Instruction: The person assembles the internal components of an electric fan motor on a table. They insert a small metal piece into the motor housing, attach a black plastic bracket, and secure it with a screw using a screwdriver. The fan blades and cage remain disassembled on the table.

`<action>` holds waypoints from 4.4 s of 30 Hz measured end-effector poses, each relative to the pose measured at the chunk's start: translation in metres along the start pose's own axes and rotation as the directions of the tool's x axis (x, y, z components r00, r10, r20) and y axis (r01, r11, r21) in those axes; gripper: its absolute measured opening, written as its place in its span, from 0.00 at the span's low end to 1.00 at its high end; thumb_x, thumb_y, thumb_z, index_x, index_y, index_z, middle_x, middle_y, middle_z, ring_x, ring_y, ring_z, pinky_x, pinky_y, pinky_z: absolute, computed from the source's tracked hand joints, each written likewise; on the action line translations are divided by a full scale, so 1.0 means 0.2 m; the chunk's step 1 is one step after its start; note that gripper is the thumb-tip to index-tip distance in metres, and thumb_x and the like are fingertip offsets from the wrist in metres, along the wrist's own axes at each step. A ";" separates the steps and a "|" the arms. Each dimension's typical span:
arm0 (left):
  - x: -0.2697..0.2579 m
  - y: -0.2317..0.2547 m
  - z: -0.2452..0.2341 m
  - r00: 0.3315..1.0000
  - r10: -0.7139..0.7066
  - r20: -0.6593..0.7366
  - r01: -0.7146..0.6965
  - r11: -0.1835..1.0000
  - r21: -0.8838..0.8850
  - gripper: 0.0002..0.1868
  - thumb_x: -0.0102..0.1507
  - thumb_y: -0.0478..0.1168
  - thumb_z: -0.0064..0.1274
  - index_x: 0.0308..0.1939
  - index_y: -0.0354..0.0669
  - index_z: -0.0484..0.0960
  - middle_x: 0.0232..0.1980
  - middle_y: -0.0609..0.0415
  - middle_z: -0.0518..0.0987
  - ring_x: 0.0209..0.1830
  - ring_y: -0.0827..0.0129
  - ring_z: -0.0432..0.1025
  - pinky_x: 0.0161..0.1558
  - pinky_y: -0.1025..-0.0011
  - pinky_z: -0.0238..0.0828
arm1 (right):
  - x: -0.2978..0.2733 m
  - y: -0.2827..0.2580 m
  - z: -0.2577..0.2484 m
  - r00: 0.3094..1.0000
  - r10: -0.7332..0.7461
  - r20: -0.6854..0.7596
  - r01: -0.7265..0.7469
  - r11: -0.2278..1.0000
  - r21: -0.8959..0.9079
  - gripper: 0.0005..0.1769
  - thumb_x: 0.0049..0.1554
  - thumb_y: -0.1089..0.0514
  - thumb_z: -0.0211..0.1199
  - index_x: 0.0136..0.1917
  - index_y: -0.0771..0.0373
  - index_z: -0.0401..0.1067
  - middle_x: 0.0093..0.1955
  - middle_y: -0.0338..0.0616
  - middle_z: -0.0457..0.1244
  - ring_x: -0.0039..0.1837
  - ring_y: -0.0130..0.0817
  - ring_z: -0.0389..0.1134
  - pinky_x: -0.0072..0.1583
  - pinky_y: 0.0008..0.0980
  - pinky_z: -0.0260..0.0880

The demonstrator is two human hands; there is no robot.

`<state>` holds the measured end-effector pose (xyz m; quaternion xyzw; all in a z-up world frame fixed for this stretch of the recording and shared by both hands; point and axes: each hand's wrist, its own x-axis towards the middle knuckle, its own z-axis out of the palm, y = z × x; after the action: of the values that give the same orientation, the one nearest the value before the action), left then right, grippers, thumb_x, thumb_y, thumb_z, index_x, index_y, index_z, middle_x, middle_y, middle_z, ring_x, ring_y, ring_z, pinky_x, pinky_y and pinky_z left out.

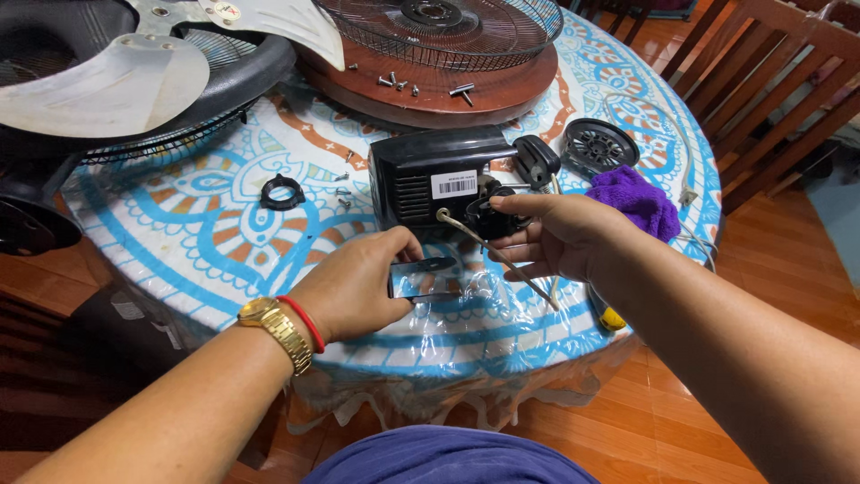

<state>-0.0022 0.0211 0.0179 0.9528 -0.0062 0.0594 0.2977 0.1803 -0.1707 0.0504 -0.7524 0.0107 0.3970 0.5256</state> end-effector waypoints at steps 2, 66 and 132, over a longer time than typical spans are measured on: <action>0.04 0.00 0.04 0.999 0.033 -0.011 -0.033 0.999 -0.041 0.37 0.50 0.38 0.63 0.63 0.45 0.67 0.50 0.48 0.83 0.43 0.53 0.79 0.43 0.58 0.74 | 0.01 -0.01 -0.02 1.000 0.011 0.020 -0.010 1.000 -0.018 0.16 0.56 0.49 0.64 0.52 0.61 0.72 0.39 0.51 0.70 0.42 0.39 0.75 0.52 0.50 0.78; 0.03 -0.21 0.01 0.993 0.047 0.108 -0.069 0.976 0.208 0.31 0.50 0.34 0.64 0.58 0.52 0.78 0.58 0.55 0.80 0.62 0.58 0.70 0.65 0.57 0.60 | 0.39 -0.56 -0.20 0.999 0.023 -0.023 -0.027 0.988 -0.153 0.24 0.58 0.46 0.60 0.59 0.65 0.68 0.43 0.60 0.70 0.44 0.45 0.77 0.47 0.41 0.81; 0.47 0.13 0.22 0.824 0.210 -0.526 -0.257 0.966 -0.018 0.28 0.57 0.39 0.64 0.61 0.45 0.76 0.56 0.50 0.80 0.55 0.57 0.74 0.59 0.61 0.71 | 0.05 -0.06 -0.22 0.765 -0.586 0.267 0.591 0.475 -0.653 0.33 0.57 0.60 0.62 0.74 0.59 0.60 0.49 0.47 0.74 0.54 0.31 0.76 0.56 0.31 0.77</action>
<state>0.0950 -0.0228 0.0087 0.8790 -0.0447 0.3502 0.3204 0.2185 -0.1958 0.0595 -0.8488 -0.4016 0.1674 0.3004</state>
